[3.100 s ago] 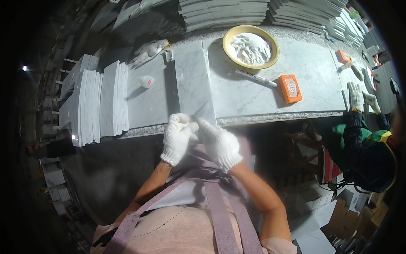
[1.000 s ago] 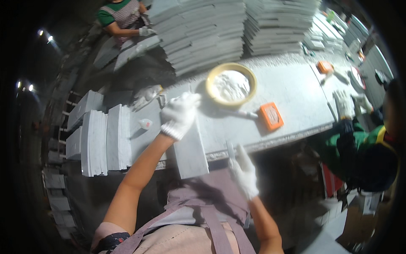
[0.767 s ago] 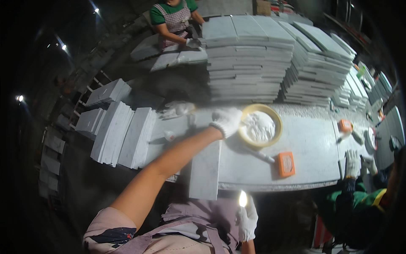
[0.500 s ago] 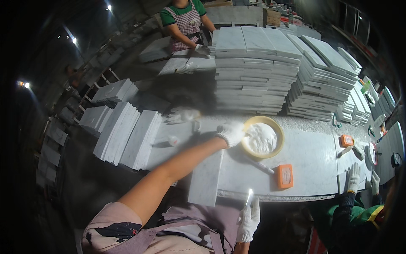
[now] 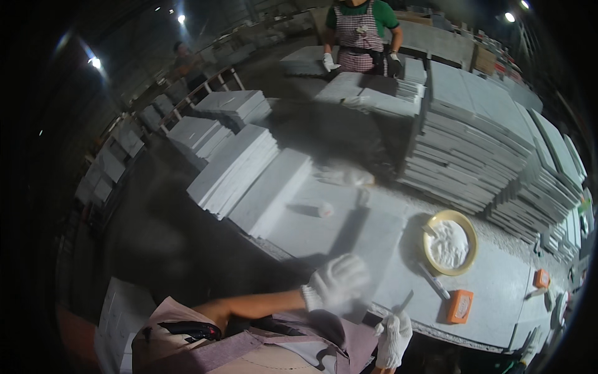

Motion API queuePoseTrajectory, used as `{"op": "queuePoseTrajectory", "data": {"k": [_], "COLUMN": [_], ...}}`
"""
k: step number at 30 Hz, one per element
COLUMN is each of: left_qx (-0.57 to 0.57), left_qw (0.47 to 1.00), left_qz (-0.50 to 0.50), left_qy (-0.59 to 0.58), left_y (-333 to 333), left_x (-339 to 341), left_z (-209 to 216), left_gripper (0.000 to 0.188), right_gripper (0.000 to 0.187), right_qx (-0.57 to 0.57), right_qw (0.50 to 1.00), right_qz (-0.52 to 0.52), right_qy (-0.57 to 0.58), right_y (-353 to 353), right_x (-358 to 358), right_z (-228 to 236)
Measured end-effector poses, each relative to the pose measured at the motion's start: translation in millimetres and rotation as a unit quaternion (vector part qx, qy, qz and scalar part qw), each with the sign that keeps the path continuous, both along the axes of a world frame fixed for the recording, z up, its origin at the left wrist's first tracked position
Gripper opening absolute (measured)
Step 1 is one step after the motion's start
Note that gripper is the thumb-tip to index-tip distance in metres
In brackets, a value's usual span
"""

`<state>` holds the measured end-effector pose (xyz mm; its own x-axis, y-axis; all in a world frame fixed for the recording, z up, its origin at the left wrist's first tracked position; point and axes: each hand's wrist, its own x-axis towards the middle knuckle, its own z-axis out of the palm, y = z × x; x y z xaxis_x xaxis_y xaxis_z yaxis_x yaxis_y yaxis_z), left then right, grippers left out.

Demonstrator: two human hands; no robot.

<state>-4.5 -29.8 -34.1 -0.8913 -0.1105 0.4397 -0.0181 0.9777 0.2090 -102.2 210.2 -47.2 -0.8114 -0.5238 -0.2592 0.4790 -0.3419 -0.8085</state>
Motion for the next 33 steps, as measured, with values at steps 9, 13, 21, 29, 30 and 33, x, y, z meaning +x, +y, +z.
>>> {"op": "queuePoseTrajectory", "data": {"k": [9,13,21,29,30,33], "left_qx": [0.319,0.352,0.459,0.391,0.39,0.435], "left_qw": [0.923,0.921,0.832,0.844,0.845,0.842], "left_qz": [0.177,0.123,0.168,0.217,0.226,0.232], "left_qy": [-0.12,-0.111,-0.261,-0.295,-0.287,-0.218], "left_y": [-11.9,-17.6,-26.9,-31.9,-33.2,-40.0], "left_x": [45.2,41.8,30.7,15.9,15.7,16.8], "left_z": [3.4,-10.3,-0.2,-5.5,-9.5,-23.8], "left_gripper": [0.038,0.044,0.079,0.087,0.088,0.087], "right_gripper": [0.035,0.025,0.018,0.018,0.019,0.024], "right_qx": [0.23,0.331,0.439,0.427,0.426,0.405], "right_qw": [0.944,0.904,0.812,0.81,0.815,0.817], "right_qz": [0.029,0.065,0.087,0.097,0.11,0.098], "right_qy": [0.234,0.262,0.375,0.389,0.376,0.399], "right_y": [-34.7,-38.3,-49.1,-67.4,-70.3,-74.4], "right_x": [32.6,30.7,38.4,72.5,77.9,87.1], "right_z": [2.8,2.1,33.6,32.4,30.3,28.3]}}
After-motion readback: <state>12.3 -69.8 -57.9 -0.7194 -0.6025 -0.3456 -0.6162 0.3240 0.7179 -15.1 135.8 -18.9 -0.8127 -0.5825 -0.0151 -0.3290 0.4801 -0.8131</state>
